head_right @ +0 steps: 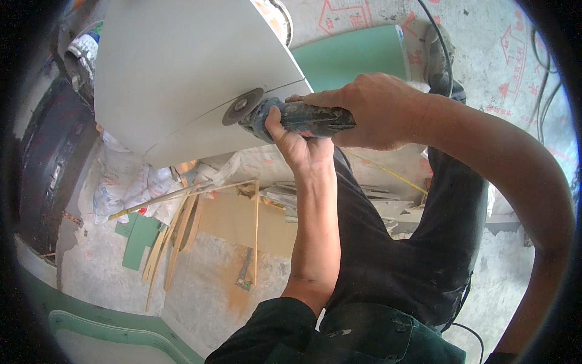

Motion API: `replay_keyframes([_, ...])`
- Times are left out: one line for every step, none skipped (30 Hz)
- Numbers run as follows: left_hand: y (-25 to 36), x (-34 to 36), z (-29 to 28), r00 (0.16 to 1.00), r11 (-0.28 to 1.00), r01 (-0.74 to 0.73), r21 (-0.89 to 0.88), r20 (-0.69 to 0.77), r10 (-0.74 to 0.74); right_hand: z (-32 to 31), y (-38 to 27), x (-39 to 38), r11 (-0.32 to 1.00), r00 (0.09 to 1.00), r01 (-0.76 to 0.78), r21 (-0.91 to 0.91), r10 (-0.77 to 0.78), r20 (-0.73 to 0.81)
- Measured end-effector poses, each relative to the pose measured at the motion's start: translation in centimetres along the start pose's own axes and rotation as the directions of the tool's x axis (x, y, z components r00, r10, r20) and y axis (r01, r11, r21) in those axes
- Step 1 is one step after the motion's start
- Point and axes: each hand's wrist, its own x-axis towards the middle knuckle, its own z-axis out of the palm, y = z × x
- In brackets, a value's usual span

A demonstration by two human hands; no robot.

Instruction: Cutting a curved line into a large white construction panel using a handheld angle grinder.

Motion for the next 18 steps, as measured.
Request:
replay_keyframes([-0.06, 0.03, -0.05, 1.0, 1.0, 0.001, 0.0, 0.0, -0.001, 0.01, 0.0, -0.02, 1.0, 1.0, -0.006, 0.001, 0.006, 0.001])
replay_keyframes([-0.13, 0.04, -0.09, 1.0, 1.0, -0.003, 0.004, -0.001, 0.003, 0.02, 0.01, -0.05, 1.0, 1.0, -0.013, 0.002, 0.013, 0.001])
replay_keyframes([-0.09, 0.08, -0.11, 1.0, 1.0, -0.011, 0.008, 0.0, 0.011, 0.01, 0.0, -0.01, 1.0, 1.0, -0.011, 0.002, 0.011, 0.001])
replay_keyframes([-0.01, 0.15, -0.18, 1.0, 1.0, -0.013, 0.008, 0.001, 0.013, 0.0, -0.01, 0.03, 1.0, 1.0, -0.012, -0.005, 0.012, 0.005])
replay_keyframes([0.09, 0.24, -0.28, 1.0, 1.0, -0.006, -0.003, 0.01, 0.006, -0.01, -0.03, 0.07, 1.0, 1.0, -0.013, -0.013, 0.013, 0.008])
replay_keyframes([0.06, 0.25, -0.21, 1.0, 1.0, 0.003, -0.015, 0.019, -0.003, 0.0, -0.02, 0.03, 1.0, 1.0, -0.014, -0.014, 0.014, 0.008])
replay_keyframes([-0.01, 0.2, -0.15, 1.0, 1.0, 0.004, -0.015, 0.02, -0.004, 0.03, -0.03, -0.02, 1.0, 1.0, -0.012, -0.018, 0.012, 0.003])
replay_keyframes([-0.1, 0.13, -0.1, 1.0, 1.0, -0.003, -0.006, 0.006, 0.003, 0.05, -0.01, -0.05, 1.0, 1.0, -0.011, -0.023, 0.011, -0.003])
replay_keyframes([-0.11, 0.03, -0.02, 1.0, 1.0, -0.01, 0.004, -0.01, 0.01, 0.07, 0.05, -0.07, 1.0, 1.0, -0.011, -0.022, 0.011, -0.002])
replay_keyframes([-0.09, 0.04, -0.07, 1.0, 1.0, -0.011, 0.005, -0.01, 0.011, 0.08, 0.16, -0.1, 1.0, 1.0, 0.001, -0.012, -0.001, -0.009])
replay_keyframes([-0.06, 0.09, -0.17, 1.0, 1.0, -0.006, 0.012, 0.008, 0.006, 0.09, 0.22, -0.12, 1.0, 1.0, 0.013, -0.001, -0.013, -0.016])
replay_keyframes([-0.02, 0.09, -0.11, 1.0, 1.0, -0.002, 0.018, 0.026, 0.001, 0.01, 0.15, -0.11, 1.0, 1.0, 0.014, -0.001, -0.014, -0.015])
replay_keyframes([-0.03, 0.05, -0.06, 1.0, 1.0, -0.003, 0.018, 0.026, 0.002, -0.13, 0.0, -0.1, 1.0, 1.0, 0.009, 0.011, -0.009, -0.004])
replay_keyframes([-0.06, 0.01, -0.01, 1.0, 1.0, -0.005, 0.005, 0.014, 0.005, -0.2, -0.11, -0.08, 1.0, 1.0, 0.004, 0.023, -0.005, 0.007])
replay_keyframes([-0.16, -0.02, 0.1, 1.0, 1.0, -0.004, -0.008, 0.003, 0.004, -0.23, -0.11, -0.13, 1.0, 1.0, 0.002, 0.022, -0.002, 0.006])
replay_keyframes([-0.22, 0.01, 0.05, 1.0, 1.0, -0.002, -0.009, 0.004, 0.002, -0.25, -0.11, -0.18, 1.0, 1.0, -0.009, 0.016, 0.008, 0.008])
replay_keyframes([-0.25, 0.06, -0.04, 1.0, 1.0, 0.004, -0.007, 0.007, -0.004, -0.27, -0.09, -0.24, 1.0, 1.0, -0.019, 0.009, 0.019, 0.011])
replay_keyframes([-0.18, 0.04, -0.03, 1.0, 1.0, 0.005, -0.003, 0.011, -0.005, -0.21, -0.1, -0.24, 1.0, 1.0, -0.018, 0.01, 0.018, 0.01])
